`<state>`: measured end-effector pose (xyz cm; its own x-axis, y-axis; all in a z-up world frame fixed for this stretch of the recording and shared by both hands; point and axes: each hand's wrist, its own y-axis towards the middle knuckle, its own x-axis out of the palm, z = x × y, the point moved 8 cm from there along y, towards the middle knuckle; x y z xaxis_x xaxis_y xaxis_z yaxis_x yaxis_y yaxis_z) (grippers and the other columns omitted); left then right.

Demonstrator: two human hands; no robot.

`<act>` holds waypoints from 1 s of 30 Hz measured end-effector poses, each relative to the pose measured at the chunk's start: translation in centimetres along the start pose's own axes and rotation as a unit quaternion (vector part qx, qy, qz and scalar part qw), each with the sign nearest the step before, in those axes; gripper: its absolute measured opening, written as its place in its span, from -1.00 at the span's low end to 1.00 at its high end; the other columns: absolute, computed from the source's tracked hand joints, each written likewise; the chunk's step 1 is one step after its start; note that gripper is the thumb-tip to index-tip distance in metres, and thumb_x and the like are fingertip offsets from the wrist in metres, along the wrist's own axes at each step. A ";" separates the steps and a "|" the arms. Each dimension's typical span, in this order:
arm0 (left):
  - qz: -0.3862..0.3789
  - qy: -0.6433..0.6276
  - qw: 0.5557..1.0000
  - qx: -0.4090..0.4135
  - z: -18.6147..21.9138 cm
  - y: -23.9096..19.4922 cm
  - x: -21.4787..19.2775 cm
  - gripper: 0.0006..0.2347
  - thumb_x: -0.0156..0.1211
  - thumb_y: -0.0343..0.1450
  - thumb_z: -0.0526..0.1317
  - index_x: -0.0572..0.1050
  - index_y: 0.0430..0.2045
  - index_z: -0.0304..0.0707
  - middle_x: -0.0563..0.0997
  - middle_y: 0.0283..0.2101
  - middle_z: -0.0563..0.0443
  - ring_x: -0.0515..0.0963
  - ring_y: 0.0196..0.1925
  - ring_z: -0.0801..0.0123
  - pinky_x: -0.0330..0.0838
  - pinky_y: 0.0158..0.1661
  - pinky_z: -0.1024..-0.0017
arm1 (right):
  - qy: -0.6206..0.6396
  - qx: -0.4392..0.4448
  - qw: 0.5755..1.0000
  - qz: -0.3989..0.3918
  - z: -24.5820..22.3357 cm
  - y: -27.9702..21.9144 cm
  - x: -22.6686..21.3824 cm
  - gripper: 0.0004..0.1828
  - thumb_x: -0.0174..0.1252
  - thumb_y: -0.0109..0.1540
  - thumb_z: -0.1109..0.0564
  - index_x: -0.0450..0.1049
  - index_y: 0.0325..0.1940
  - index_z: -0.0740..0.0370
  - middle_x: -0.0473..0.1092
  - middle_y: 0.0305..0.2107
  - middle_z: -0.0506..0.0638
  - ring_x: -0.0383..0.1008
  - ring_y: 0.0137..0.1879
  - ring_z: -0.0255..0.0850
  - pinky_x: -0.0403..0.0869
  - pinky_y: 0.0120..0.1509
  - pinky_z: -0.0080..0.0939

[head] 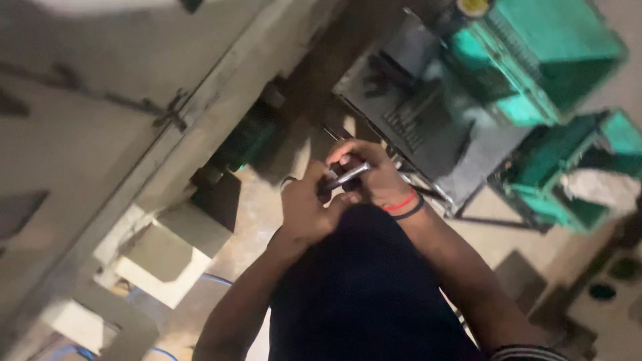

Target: The person uses a long metal bar to manipulate a vertical locking mechanism on a large industrial machine. They insert the bar into the lock and rotate it to open the machine door.

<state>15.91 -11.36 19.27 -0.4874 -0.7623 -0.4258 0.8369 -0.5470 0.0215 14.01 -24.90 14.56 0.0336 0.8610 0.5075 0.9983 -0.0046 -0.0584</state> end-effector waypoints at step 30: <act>0.065 -0.150 0.986 -0.045 14.2 -5.1 8.6 -0.79 0.07 0.56 -0.23 0.50 -0.01 -0.38 0.55 -0.47 0.03 0.51 -0.42 0.49 0.45 -0.33 0.49 | -0.053 0.015 0.995 -0.077 -11.7 -9.8 -5.6 -0.72 0.16 0.39 0.21 0.50 0.11 0.47 0.46 -0.28 -0.03 0.36 -0.23 -0.41 0.37 -0.13 -0.40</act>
<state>3.96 -20.04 28.32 -0.4154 -0.8991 -0.1383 0.9091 -0.4157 -0.0279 4.61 -35.65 22.34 -0.1271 0.8994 0.4182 0.9891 0.1463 -0.0139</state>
